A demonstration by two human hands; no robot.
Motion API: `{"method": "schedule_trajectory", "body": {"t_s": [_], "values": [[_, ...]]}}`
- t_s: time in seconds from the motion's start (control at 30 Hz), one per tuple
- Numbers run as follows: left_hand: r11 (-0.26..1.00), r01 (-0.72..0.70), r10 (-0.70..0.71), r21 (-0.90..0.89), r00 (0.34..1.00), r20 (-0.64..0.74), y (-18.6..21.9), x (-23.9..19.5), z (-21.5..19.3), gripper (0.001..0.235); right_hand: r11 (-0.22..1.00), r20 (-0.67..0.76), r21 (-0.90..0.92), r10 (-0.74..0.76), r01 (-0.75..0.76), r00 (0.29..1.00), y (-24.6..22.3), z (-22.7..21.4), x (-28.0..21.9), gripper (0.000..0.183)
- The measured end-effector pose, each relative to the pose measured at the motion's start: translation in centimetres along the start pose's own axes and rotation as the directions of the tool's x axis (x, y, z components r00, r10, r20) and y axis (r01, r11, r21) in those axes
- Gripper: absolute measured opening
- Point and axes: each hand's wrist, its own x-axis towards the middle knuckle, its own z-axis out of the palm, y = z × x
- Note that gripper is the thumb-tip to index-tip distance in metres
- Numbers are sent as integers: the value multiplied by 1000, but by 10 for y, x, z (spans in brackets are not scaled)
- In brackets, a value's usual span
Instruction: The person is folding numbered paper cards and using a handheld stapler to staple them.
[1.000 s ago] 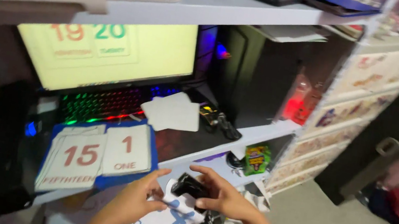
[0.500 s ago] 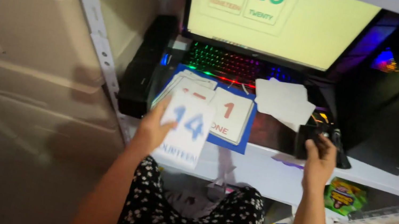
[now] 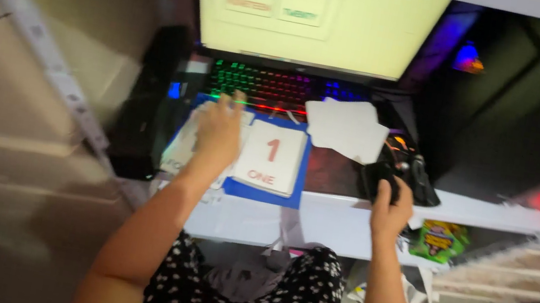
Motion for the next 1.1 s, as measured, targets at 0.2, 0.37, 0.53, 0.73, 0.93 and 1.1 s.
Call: {"method": "schedule_trajectory", "body": {"t_s": [0.2, 0.37, 0.53, 0.73, 0.93, 1.1], "values": [[883, -374, 418, -285, 902, 110, 115, 35, 51, 91, 999, -77, -15, 36, -37, 996, -13, 4, -6, 28], [947, -246, 276, -207, 952, 133, 161, 75, 102, 87, 999, -108, -33, 37, -41, 993, -25, 7, -8, 47], [952, 102, -3, -287, 946, 325, 168, 89, 119, 95, 973, -77, -170, -168, 154, 983, -16, 20, -8, 35], [938, 146, 8, -315, 898, 440, 165, 88, 135, 102, 943, -15, -322, -95, 85, 995, -14, 25, -13, 33], [907, 94, 30, -410, 958, 285, 159, 90, 138, 39, 929, -16, -347, -145, 130, 989, -13, 25, -12, 32], [682, 104, 20, -724, 987, 161, 128, 89, 70, 52, 922, 39, -341, -181, 184, 983, -5, 26, -11, 45]]}}
